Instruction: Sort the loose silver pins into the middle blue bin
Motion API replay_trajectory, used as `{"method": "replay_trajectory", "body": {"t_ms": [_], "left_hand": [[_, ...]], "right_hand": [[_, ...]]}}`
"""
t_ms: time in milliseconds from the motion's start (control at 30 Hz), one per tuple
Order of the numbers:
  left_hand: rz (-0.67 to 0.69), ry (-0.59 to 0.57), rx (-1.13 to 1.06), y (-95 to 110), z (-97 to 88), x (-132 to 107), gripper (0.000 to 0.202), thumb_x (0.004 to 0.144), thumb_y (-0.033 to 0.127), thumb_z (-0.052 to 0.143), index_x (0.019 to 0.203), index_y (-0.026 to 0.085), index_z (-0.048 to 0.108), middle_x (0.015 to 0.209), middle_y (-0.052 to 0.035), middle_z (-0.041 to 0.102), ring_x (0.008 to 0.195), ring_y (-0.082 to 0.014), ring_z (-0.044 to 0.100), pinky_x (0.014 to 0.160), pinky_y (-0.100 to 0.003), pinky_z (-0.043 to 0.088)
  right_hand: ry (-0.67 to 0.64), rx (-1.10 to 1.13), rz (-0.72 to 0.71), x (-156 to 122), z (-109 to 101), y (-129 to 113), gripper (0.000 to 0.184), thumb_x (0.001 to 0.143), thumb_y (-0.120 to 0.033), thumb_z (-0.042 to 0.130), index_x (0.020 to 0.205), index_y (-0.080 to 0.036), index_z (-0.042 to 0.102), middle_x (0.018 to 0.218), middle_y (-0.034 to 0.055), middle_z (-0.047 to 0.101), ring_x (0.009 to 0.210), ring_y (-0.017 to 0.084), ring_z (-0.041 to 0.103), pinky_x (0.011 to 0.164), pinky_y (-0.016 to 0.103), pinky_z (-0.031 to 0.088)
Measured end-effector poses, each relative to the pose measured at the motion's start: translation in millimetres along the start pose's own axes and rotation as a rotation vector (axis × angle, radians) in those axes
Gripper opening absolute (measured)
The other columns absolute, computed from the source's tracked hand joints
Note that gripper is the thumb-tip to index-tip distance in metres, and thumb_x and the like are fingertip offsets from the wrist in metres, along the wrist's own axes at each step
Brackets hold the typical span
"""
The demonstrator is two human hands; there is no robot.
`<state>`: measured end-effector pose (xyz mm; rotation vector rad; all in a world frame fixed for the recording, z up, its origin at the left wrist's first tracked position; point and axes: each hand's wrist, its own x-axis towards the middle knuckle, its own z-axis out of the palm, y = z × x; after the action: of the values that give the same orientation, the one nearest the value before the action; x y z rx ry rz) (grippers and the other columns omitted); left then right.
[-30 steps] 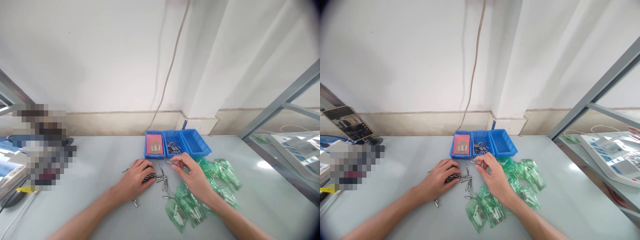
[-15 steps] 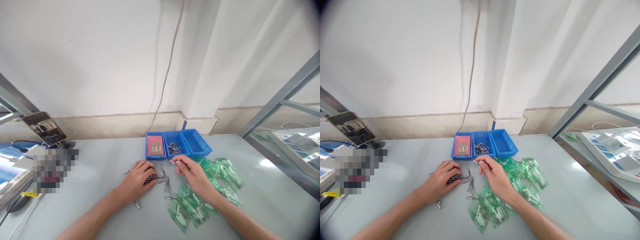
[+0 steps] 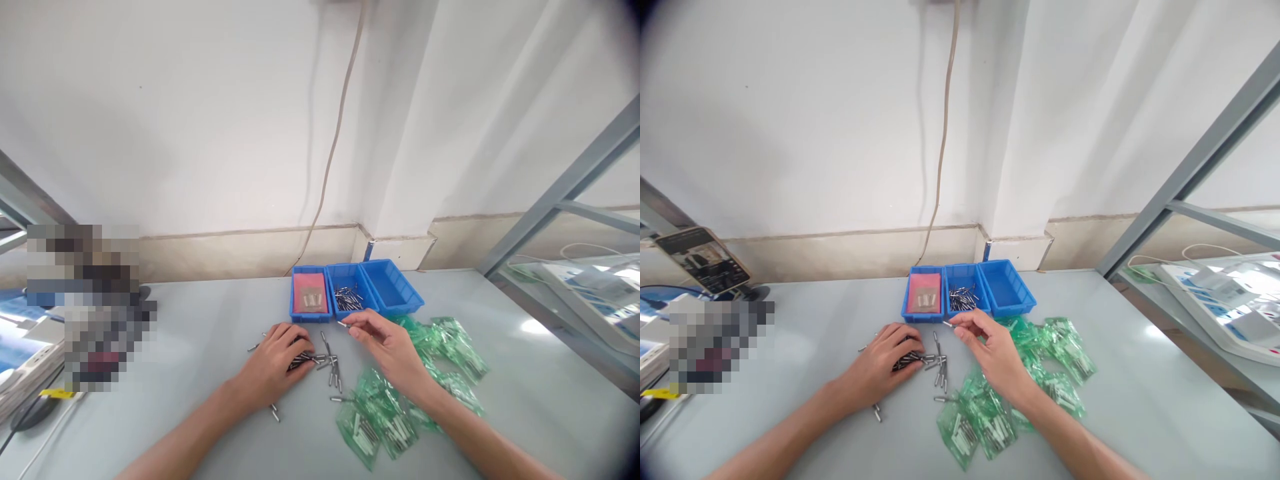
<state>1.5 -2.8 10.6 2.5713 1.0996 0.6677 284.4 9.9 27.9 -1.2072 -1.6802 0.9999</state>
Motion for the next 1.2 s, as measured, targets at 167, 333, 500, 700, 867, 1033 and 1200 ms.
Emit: {"method": "replay_trajectory", "body": {"t_ms": [167,333,500,700,867,1033,1200], "left_hand": [[0.006,0.000,0.002,1,-1.1,1,0.009,0.107,0.025,0.065,0.115,0.023,0.067,0.122,-0.0068,0.068,0.114,-0.0258,0.061,0.101,-0.043,0.052],[0.006,0.002,0.006,0,-1.5,1,0.010,0.106,0.024,0.066,0.115,0.022,0.068,0.122,-0.0066,0.068,0.114,-0.0256,0.062,0.102,-0.042,0.051],[0.005,0.000,0.004,0,-0.6,0,0.010,0.106,0.024,0.066,0.116,0.023,0.067,0.123,-0.0069,0.067,0.115,-0.0262,0.061,0.103,-0.043,0.051],[0.006,0.003,-0.002,1,-2.0,0,0.009,0.107,0.025,0.064,0.116,0.023,0.068,0.122,-0.0069,0.068,0.113,-0.0254,0.062,0.102,-0.043,0.052],[0.005,0.000,0.002,2,-2.3,1,0.009,0.107,0.025,0.064,0.115,0.023,0.067,0.121,-0.0070,0.068,0.113,-0.0260,0.062,0.100,-0.043,0.052],[0.011,0.011,0.009,1,-1.7,0,0.010,0.107,0.026,0.064,0.116,0.023,0.068,0.121,-0.0070,0.068,0.112,-0.0256,0.063,0.100,-0.043,0.053],[0.001,-0.003,0.008,1,-1.9,0,0.011,0.106,0.025,0.066,0.117,0.023,0.068,0.123,-0.0069,0.068,0.114,-0.0258,0.062,0.102,-0.043,0.052]], "right_hand": [[0.020,-0.022,-0.013,0,1,2,0.030,0.108,-0.049,0.057,0.103,-0.026,0.075,0.098,0.0042,0.074,0.090,0.024,0.067,0.082,0.034,0.053],[0.037,0.062,0.026,1,3,6,0.030,0.110,-0.050,0.052,0.110,-0.025,0.068,0.091,0.0040,0.071,0.077,0.021,0.061,0.073,0.033,0.052],[0.057,0.098,0.011,1,4,-2,0.023,0.107,-0.048,0.059,0.106,-0.025,0.063,0.095,0.0032,0.067,0.080,0.020,0.060,0.072,0.031,0.051],[0.062,0.082,0.000,0,4,-6,0.022,0.103,-0.046,0.065,0.098,-0.025,0.059,0.096,0.0024,0.061,0.086,0.021,0.059,0.076,0.032,0.051],[0.040,0.072,0.001,0,5,-3,0.022,0.103,-0.044,0.066,0.096,-0.025,0.057,0.097,0.0025,0.060,0.090,0.021,0.059,0.079,0.033,0.051],[0.021,0.092,-0.023,1,4,-3,0.024,0.101,-0.040,0.069,0.089,-0.025,0.055,0.095,0.0016,0.060,0.088,0.020,0.059,0.079,0.032,0.051],[0.013,0.094,-0.034,1,5,-2,0.027,0.097,-0.035,0.074,0.084,-0.024,0.054,0.100,0.0026,0.061,0.092,0.021,0.060,0.080,0.032,0.051]]}}
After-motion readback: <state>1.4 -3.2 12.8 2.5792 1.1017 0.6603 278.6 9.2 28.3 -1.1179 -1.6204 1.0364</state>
